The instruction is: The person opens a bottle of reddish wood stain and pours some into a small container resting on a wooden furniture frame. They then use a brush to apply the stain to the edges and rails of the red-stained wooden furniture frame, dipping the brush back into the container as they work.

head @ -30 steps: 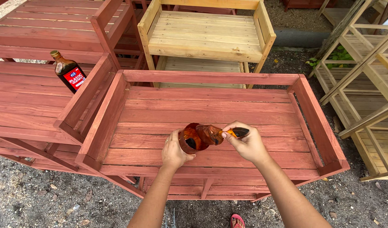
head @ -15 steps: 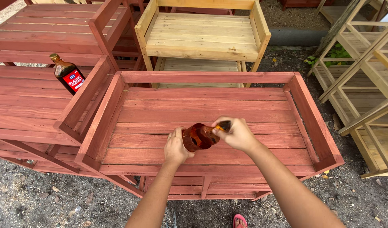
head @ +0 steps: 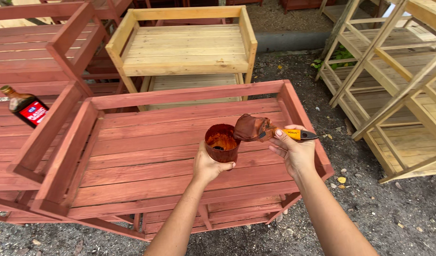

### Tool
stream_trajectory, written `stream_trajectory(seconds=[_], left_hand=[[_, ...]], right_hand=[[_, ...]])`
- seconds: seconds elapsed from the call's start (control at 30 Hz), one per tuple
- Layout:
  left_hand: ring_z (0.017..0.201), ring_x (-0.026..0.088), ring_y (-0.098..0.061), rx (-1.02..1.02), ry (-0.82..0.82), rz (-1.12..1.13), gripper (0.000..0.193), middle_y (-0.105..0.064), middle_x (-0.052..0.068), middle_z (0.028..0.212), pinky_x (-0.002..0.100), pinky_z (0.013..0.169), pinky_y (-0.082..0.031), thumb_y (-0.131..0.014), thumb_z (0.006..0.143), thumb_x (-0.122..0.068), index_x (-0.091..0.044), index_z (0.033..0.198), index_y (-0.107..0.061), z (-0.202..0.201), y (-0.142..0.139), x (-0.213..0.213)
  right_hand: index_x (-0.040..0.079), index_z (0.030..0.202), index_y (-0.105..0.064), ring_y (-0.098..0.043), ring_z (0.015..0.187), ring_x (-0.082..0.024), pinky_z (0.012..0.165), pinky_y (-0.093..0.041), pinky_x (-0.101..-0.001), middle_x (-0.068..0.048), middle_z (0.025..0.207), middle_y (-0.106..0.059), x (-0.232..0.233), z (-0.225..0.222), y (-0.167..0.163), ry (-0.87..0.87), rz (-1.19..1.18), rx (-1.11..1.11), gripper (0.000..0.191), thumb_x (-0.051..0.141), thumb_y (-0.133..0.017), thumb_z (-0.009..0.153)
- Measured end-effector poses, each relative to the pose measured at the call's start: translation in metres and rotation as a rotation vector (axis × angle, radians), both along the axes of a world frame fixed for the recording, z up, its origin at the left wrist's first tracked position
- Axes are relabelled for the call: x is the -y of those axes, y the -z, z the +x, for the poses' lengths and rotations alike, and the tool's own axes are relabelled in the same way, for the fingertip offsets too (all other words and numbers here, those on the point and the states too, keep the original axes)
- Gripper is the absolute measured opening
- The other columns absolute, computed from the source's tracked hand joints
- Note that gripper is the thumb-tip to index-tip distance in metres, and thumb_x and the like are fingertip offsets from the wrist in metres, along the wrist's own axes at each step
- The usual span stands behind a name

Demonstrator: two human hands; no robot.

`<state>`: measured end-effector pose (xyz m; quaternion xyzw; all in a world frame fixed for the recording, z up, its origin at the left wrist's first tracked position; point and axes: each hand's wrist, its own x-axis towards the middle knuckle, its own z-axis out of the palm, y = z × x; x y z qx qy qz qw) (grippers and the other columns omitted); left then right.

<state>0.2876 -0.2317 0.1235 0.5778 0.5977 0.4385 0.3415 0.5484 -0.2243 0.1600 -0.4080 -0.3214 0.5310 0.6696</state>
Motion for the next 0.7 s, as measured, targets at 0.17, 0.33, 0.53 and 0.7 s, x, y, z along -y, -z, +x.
stream_trajectory(seconds=[0.17,0.33,0.53,0.7], left_hand=[[0.115,0.027,-0.07,0.068,0.043,0.047,0.1,-0.071,0.014,0.122,0.039,0.099,-0.057,-0.099,0.047,-0.025,-0.002,0.13,-0.048,0.097,0.014,-0.017],[0.117,0.029,-0.069,0.222,0.029,0.202,0.096,-0.068,0.014,0.123,0.041,0.101,-0.057,-0.097,0.05,-0.029,0.0,0.128,-0.051,0.177,0.049,-0.021],[0.115,0.033,-0.058,-0.031,-0.304,0.193,0.098,-0.057,0.018,0.122,0.046,0.098,-0.05,-0.101,0.045,-0.029,0.0,0.126,-0.054,0.22,0.078,-0.028],[0.117,0.033,-0.059,-0.078,-0.411,0.147,0.095,-0.057,0.018,0.123,0.045,0.101,-0.051,-0.101,0.049,-0.031,0.001,0.124,-0.053,0.224,0.091,-0.021]], right_hand=[[0.011,0.108,-0.06,-0.075,0.08,-0.023,0.067,-0.066,-0.0373,-0.01,0.097,-0.072,-0.007,0.099,-0.001,0.09,0.028,-0.058,0.026,0.002,-0.075,0.089],[0.003,0.11,-0.07,-0.075,0.08,-0.023,0.071,-0.067,-0.0376,-0.014,0.097,-0.073,-0.01,0.216,0.013,0.048,0.018,-0.018,0.018,0.002,-0.07,0.092],[0.001,0.104,-0.07,-0.074,0.081,-0.021,0.067,-0.066,-0.0369,-0.013,0.097,-0.074,-0.013,0.312,0.042,-0.142,-0.049,0.098,0.012,0.004,-0.069,0.092],[0.0,0.103,-0.072,-0.075,0.081,-0.021,0.066,-0.065,-0.036,-0.013,0.094,-0.075,-0.025,0.324,0.056,-0.288,-0.108,0.182,0.015,0.001,-0.072,0.088]])
